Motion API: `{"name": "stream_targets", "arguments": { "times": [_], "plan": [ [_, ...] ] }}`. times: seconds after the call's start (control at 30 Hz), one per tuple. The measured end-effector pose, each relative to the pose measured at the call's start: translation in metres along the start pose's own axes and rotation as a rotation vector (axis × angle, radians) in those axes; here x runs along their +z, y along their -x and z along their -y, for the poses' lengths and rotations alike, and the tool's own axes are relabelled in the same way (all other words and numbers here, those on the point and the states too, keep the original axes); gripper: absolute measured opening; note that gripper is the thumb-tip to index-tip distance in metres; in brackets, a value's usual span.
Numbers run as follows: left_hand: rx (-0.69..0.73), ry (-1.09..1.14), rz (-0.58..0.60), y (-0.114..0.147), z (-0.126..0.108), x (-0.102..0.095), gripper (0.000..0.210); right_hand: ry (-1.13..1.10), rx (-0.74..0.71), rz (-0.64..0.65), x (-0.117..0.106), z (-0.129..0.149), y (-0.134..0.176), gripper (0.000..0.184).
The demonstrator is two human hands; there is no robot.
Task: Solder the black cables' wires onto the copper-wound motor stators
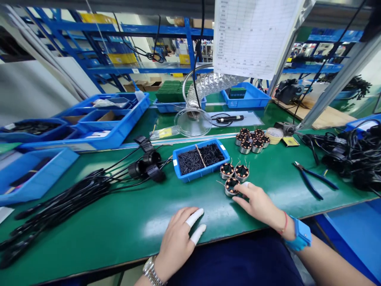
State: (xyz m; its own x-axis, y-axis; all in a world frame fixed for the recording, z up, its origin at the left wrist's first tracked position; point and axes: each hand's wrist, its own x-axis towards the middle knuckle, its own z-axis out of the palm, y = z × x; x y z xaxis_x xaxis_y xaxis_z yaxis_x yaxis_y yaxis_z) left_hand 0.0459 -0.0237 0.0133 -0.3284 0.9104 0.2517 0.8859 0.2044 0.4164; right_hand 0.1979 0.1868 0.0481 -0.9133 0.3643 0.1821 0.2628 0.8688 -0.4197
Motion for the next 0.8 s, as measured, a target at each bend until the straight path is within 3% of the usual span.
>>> {"name": "stream_targets", "arguments": {
  "times": [0.13, 0.2, 0.33, 0.37, 0.5, 0.67, 0.8],
  "plan": [
    [-0.038, 0.027, 0.053, -0.01, -0.003, 0.004, 0.066, -0.166, -0.192, 0.224, -0.007, 0.022, -0.012, 0.03],
    [-0.082, 0.095, 0.051, -0.013, -0.003, 0.007, 0.076, -0.212, -0.278, 0.275, -0.017, 0.029, -0.032, 0.032],
    [-0.158, 0.255, 0.069, -0.014, 0.001, 0.008, 0.078, 0.019, -0.183, 0.11, -0.031, 0.021, -0.101, 0.025],
    [-0.168, 0.285, 0.074, -0.014, 0.001, 0.007, 0.079, 0.145, -0.136, 0.125, -0.031, 0.016, -0.12, 0.024],
    [-0.218, 0.339, 0.06, -0.012, 0.0, 0.004, 0.087, 0.224, -0.11, 0.164, -0.017, -0.001, -0.173, 0.012],
    [-0.215, 0.354, 0.012, -0.012, 0.001, 0.003, 0.087, 0.225, -0.093, 0.154, 0.005, -0.005, -0.187, 0.013],
    [-0.108, 0.383, 0.034, -0.011, 0.004, 0.001, 0.082, 0.146, -0.104, 0.114, -0.003, -0.003, -0.184, 0.014]
  ]
}}
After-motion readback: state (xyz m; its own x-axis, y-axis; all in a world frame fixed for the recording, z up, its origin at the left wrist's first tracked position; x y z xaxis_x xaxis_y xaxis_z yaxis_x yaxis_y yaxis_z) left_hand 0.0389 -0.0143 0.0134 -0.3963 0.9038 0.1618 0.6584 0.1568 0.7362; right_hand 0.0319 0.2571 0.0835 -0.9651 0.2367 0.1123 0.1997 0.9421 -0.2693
